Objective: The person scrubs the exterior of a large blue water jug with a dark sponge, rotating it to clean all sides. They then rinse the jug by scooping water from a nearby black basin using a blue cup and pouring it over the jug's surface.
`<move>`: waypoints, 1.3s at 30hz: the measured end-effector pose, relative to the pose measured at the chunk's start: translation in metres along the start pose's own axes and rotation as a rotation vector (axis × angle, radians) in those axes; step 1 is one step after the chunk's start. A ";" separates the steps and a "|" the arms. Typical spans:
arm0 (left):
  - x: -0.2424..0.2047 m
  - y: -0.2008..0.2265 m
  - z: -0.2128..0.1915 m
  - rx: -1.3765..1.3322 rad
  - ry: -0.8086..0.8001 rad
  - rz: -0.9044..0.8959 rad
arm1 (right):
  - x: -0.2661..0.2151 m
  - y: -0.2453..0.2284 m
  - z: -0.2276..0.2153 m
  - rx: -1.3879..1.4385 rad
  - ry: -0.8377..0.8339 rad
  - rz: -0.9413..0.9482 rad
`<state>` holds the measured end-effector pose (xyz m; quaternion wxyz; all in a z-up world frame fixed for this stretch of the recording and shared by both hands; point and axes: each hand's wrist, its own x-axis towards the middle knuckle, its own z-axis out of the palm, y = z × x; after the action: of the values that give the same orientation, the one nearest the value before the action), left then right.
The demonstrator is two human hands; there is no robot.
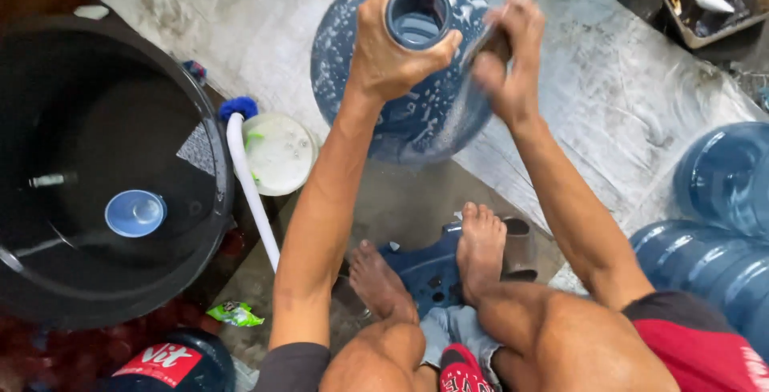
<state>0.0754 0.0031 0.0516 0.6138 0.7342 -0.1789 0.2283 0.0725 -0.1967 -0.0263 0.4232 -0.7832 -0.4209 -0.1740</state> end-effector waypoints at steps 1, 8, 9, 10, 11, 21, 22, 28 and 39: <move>-0.001 0.001 0.001 -0.034 -0.028 0.009 | 0.011 -0.002 -0.002 0.024 0.074 0.210; 0.004 0.001 -0.002 -0.030 -0.031 0.079 | 0.039 0.057 -0.001 0.045 0.103 0.555; 0.008 -0.005 -0.003 -0.023 -0.024 0.096 | 0.046 0.046 -0.005 0.044 0.107 0.536; 0.005 -0.008 -0.002 0.037 -0.004 0.101 | 0.045 0.030 -0.006 0.060 0.003 0.437; 0.001 -0.012 -0.002 0.097 0.015 0.107 | 0.043 0.015 -0.008 0.074 -0.099 0.336; -0.011 -0.030 -0.005 0.170 0.138 0.142 | 0.082 0.054 0.007 -0.135 -0.008 0.352; -0.018 -0.025 -0.004 0.165 0.131 0.093 | 0.075 0.043 0.008 -0.065 -0.095 0.375; -0.022 -0.007 -0.004 0.105 0.083 -0.014 | 0.082 0.042 0.013 -0.134 -0.153 0.432; -0.011 -0.001 -0.014 -0.042 -0.088 -0.126 | 0.067 0.024 0.005 -0.100 -0.106 0.453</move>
<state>0.0654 0.0174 0.0467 0.6338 0.7404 -0.1638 0.1528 0.1310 -0.1651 0.0009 0.3892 -0.8857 -0.2470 -0.0540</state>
